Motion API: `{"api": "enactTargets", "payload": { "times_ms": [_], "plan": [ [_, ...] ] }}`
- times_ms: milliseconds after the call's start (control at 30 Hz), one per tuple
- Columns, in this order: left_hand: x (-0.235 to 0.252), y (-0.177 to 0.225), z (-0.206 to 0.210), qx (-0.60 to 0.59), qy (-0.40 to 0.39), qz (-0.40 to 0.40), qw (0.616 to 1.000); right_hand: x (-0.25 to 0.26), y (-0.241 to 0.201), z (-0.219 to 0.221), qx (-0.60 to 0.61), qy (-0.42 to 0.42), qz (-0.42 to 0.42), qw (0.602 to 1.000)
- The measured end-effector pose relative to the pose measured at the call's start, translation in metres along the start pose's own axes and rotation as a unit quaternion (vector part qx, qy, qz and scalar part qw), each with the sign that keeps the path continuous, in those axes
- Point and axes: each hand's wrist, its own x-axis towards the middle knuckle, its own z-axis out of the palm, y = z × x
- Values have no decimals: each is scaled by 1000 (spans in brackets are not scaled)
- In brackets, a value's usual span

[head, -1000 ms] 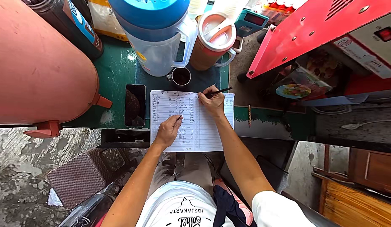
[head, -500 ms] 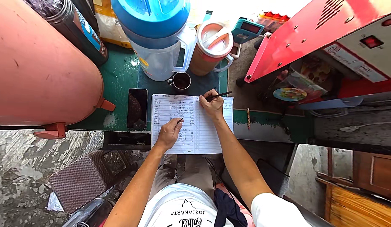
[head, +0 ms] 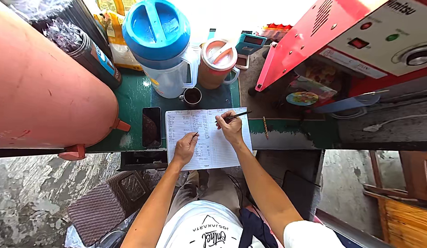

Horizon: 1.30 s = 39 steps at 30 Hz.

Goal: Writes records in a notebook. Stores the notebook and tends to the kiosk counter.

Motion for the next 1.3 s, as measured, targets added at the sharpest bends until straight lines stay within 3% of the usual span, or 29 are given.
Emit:
{"api": "enactTargets", "payload": {
  "times_ms": [100, 233, 500, 867, 1100, 1300],
  "plan": [
    [0, 14, -3, -9, -28, -17, 999, -29, -9, -1, 77, -20, 63, 995],
    [-10, 57, -6, -53, -80, 40, 995, -64, -38, -13, 199, -60, 130, 970],
    [-41, 102, -4, -80, -146, 70, 984, -112, -82, -33, 242, -61, 148, 957],
    [-55, 130, 2, 10, -174, 115, 978, -136, -87, -46, 209, -48, 140, 967],
    [-63, 138, 2, 87, -153, 115, 978, -131, -91, -42, 184, -114, 199, 956],
    [-73, 126, -18, 42, -159, 21, 986, -92, -100, -25, 7, -228, 212, 950]
  ]
}}
